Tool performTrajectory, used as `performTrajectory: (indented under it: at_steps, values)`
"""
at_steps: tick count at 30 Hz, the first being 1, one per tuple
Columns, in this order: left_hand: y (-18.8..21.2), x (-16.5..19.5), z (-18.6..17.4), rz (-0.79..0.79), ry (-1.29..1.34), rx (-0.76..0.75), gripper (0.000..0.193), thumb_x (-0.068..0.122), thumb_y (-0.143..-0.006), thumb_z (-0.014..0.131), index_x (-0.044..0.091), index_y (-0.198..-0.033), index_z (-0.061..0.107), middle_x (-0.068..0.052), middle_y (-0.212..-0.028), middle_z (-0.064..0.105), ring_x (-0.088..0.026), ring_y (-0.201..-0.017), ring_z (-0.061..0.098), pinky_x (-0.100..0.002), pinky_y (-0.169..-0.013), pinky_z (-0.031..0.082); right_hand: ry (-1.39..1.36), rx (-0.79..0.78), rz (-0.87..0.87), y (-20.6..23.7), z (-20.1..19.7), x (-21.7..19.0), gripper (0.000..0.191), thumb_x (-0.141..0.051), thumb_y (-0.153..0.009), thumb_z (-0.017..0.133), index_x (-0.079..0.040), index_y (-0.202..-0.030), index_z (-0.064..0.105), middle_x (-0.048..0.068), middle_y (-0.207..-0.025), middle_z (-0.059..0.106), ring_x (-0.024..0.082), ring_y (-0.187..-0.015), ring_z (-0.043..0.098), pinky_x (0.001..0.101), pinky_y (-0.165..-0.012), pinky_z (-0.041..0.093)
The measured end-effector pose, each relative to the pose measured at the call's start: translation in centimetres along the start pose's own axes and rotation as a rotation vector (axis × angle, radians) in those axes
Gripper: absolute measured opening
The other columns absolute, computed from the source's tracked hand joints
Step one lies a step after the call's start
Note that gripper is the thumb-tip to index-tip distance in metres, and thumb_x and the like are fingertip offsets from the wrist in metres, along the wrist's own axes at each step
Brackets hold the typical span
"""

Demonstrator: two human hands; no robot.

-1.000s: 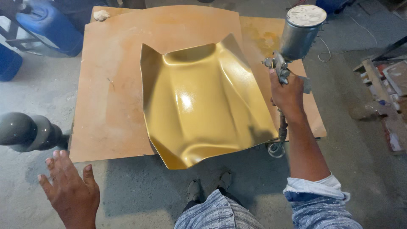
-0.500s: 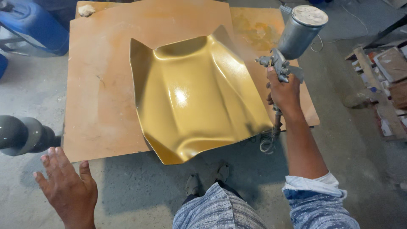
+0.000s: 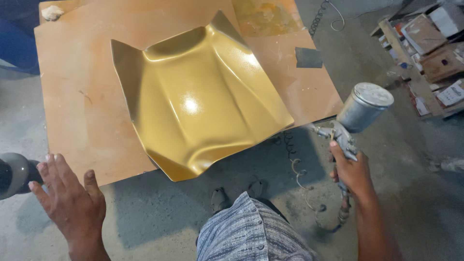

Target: The person sands a gold-colored curved panel with a sanding block, then uses a spray gun to apply a clear coat over the entire surface. The panel is placed on a workbench and rotated to access different sides during spraying.

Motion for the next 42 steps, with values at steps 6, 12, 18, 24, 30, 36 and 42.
performTrajectory:
  at_steps: [6, 12, 18, 24, 30, 36, 42]
  values:
    - [-0.2, 3.3, -1.8, 0.002, 0.064, -0.024, 0.066, 0.030, -0.112, 0.048, -0.005, -0.166, 0.032, -0.029, -0.169, 0.036, -0.040, -0.161, 0.026, -0.061, -0.129, 0.012, 0.151, 0.052, -0.012, 4.6, -4.2, 4.4, 0.041, -0.036, -0.101, 0.066, 0.002, -0.086, 0.070, 0.013, -0.056, 0.063, 0.019, -0.044, 0.063, 0.0351, -0.043, 0.050]
    - [3.3, 6.4, -4.7, -0.014, 0.029, -0.005, 0.061, 0.033, -0.117, 0.046, -0.002, -0.165, 0.032, -0.024, -0.169, 0.035, -0.037, -0.162, 0.025, -0.060, -0.130, 0.011, 0.125, -0.146, -0.234, 6.8, -2.4, 4.5, 0.037, -0.032, -0.099, 0.064, 0.000, -0.081, 0.067, 0.007, -0.052, 0.060, 0.017, -0.040, 0.059, 0.0341, -0.036, 0.047]
    - [9.7, 9.1, -7.1, -0.095, -0.025, 0.001, 0.066, 0.032, -0.112, 0.046, -0.003, -0.165, 0.030, -0.024, -0.169, 0.035, -0.036, -0.160, 0.025, -0.058, -0.129, 0.012, 0.149, -0.616, -0.313, 10.9, 3.4, 3.2, 0.039, -0.036, -0.096, 0.066, -0.002, -0.077, 0.069, 0.003, -0.051, 0.057, 0.013, -0.040, 0.056, 0.0308, -0.037, 0.046]
    - [17.1, 12.7, -6.8, -0.083, -0.068, -0.027, 0.063, 0.034, -0.110, 0.045, 0.000, -0.162, 0.033, -0.020, -0.167, 0.037, -0.033, -0.160, 0.026, -0.057, -0.129, 0.014, -0.008, -0.855, -0.236, 12.3, 2.0, 3.0, 0.033, -0.035, -0.096, 0.065, -0.003, -0.094, 0.077, 0.009, -0.053, 0.062, 0.014, -0.040, 0.059, 0.0296, -0.038, 0.048]
    - [22.5, 14.8, -4.8, -0.147, -0.161, -0.058, 0.066, 0.039, -0.104, 0.044, 0.004, -0.160, 0.034, -0.017, -0.163, 0.039, -0.031, -0.155, 0.029, -0.055, -0.127, 0.017, -0.073, -0.729, -0.249, 6.0, -4.4, 4.3, 0.031, -0.027, -0.093, 0.064, -0.004, -0.110, 0.076, 0.011, -0.084, 0.079, 0.013, -0.045, 0.061, 0.0315, -0.040, 0.050]
    - [22.4, 16.9, -2.3, -0.272, -0.283, -0.050, 0.066, 0.044, -0.105, 0.043, 0.008, -0.160, 0.034, -0.013, -0.165, 0.040, -0.028, -0.156, 0.030, -0.053, -0.129, 0.018, -0.054, -0.590, -0.367, -6.8, -11.3, 6.5, 0.033, -0.022, -0.104, 0.064, 0.003, -0.125, 0.073, 0.019, -0.071, 0.068, 0.017, -0.051, 0.062, 0.0355, -0.045, 0.053]
    - [18.2, 21.8, 1.2, -0.370, -0.285, 0.036, 0.069, 0.043, -0.106, 0.045, 0.004, -0.161, 0.032, -0.017, -0.164, 0.037, -0.032, -0.155, 0.028, -0.056, -0.125, 0.018, 0.069, -0.619, -0.429, -22.5, -16.7, 7.1, 0.037, -0.028, -0.108, 0.058, -0.008, -0.138, 0.062, 0.016, -0.082, 0.064, 0.019, -0.055, 0.054, 0.0380, -0.043, 0.051]
Point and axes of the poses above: each hand's wrist, its own y-axis away from the middle knuckle, its own z-axis out of the palm, x = y × z, the point moved 8 cm from there along -y, towards the middle knuckle
